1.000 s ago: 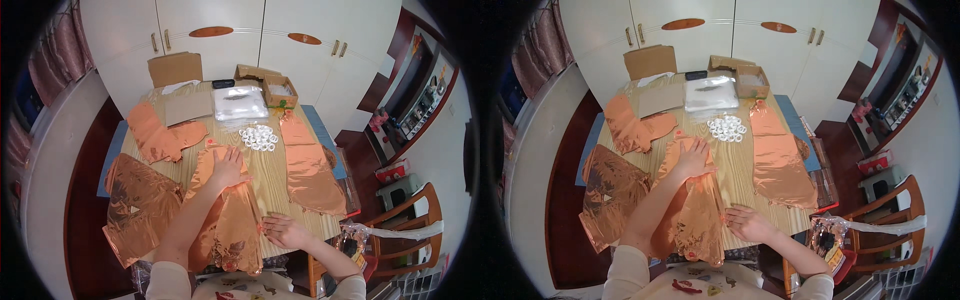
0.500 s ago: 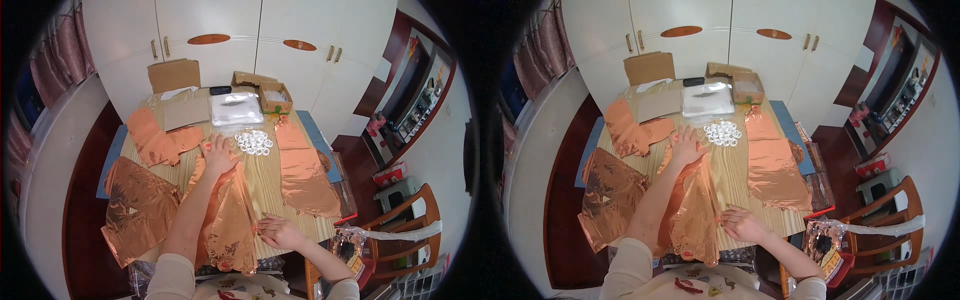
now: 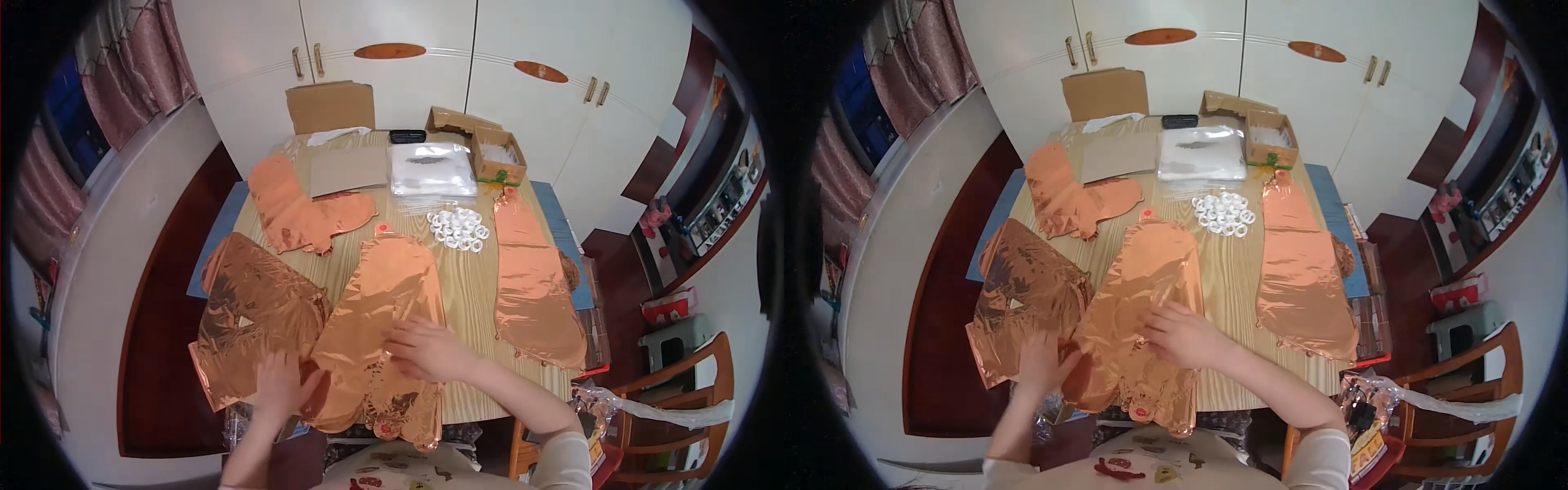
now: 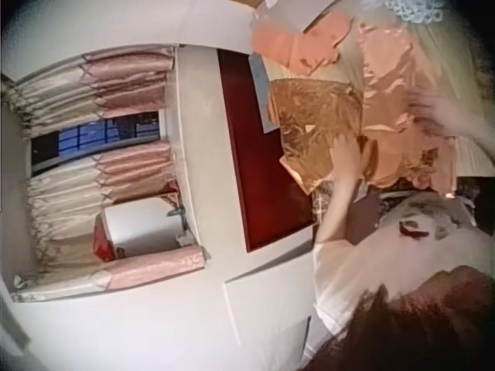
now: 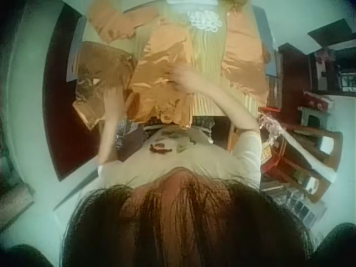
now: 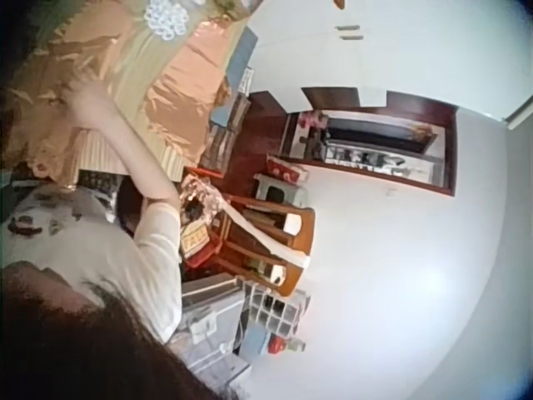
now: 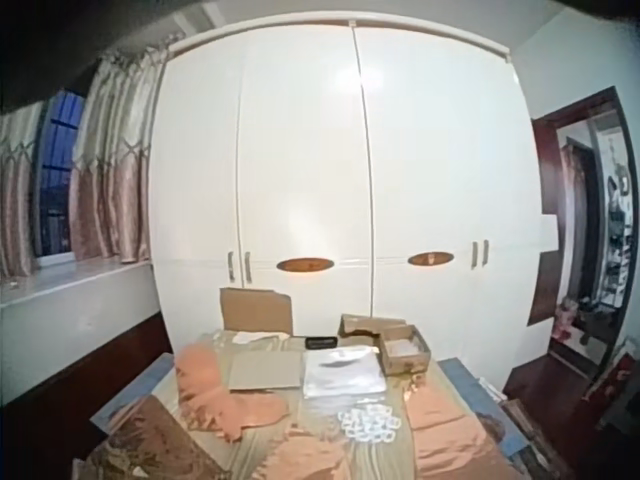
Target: Folding deflated foil balloons and inserting them into cardboard and plastic packaging.
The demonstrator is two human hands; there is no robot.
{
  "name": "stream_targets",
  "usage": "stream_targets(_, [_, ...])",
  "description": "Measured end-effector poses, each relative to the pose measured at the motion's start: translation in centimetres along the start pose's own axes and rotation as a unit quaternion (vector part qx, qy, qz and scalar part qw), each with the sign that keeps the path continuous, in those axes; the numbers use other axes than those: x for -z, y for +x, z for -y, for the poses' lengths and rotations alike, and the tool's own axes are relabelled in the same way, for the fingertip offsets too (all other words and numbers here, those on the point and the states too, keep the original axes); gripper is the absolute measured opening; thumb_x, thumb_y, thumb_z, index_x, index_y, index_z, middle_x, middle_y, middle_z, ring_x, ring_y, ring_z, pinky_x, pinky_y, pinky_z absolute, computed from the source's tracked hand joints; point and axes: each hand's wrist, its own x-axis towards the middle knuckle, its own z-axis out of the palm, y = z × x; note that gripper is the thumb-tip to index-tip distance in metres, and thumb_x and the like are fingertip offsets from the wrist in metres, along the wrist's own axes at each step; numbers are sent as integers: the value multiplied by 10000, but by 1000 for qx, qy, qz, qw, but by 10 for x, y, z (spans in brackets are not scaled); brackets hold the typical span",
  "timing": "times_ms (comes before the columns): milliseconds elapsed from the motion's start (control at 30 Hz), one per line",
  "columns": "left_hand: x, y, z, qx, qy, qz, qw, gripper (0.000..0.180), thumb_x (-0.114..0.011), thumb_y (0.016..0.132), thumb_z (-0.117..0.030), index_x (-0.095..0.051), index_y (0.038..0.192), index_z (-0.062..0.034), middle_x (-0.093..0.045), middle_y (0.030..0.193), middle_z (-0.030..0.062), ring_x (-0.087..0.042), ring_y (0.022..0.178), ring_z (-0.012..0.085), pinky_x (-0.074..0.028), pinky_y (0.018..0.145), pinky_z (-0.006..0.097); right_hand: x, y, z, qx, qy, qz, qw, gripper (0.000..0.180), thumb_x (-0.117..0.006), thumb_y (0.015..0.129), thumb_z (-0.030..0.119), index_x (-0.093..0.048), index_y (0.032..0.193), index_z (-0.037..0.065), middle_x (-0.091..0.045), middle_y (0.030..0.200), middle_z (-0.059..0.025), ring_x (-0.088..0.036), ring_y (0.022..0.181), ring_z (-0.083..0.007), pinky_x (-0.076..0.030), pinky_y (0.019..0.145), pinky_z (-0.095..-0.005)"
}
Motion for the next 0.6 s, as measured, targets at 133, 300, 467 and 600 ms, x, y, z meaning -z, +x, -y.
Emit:
stream_targets(133, [-31, -25, -4, 65, -29, -62, 995, 477, -743, 769, -469, -585, 911, -42, -552, 933, 139, -530, 926, 343, -416, 800, 445, -33, 23, -3, 64, -27, 16, 997, 419, -608, 904, 323, -592, 1282, 144, -516, 1367, -53, -421, 1327, -252, -288, 1117, -454])
stream_targets(300, [-45, -23, -5, 84, -65, -70, 992, 427, -789, 742, -399, -586, 875, -47, -538, 905, 133, -516, 890, 342, -412, 763, 450, -46, 14, -10, 37, -61, 34, 997, 423, -579, 920, 360, -586, 1306, 188, -512, 1379, -9, -418, 1338, -227, -229, 1148, -522])
stream_targets(467, [-48, -23, -2, 67, -108, -83, 988, 339, -771, 770, -339, -594, 811, -53, -545, 872, 125, -524, 874, 340, -412, 758, 455, -39, 7, -12, 26, -51, 33, 998, 420, -579, 921, 353, -587, 1310, 196, -534, 1375, 0, -441, 1327, -196, -176, 1169, -565])
stream_targets(600, [-46, -20, 4, 79, -158, -80, 981, 283, -750, 789, -268, -591, 770, -36, -563, 776, 139, -553, 803, 346, -431, 719, 453, -37, 4, -14, 20, -42, 33, 998, 416, -585, 919, 348, -591, 1307, 196, -541, 1380, 10, -454, 1318, -182, -159, 1172, -575])
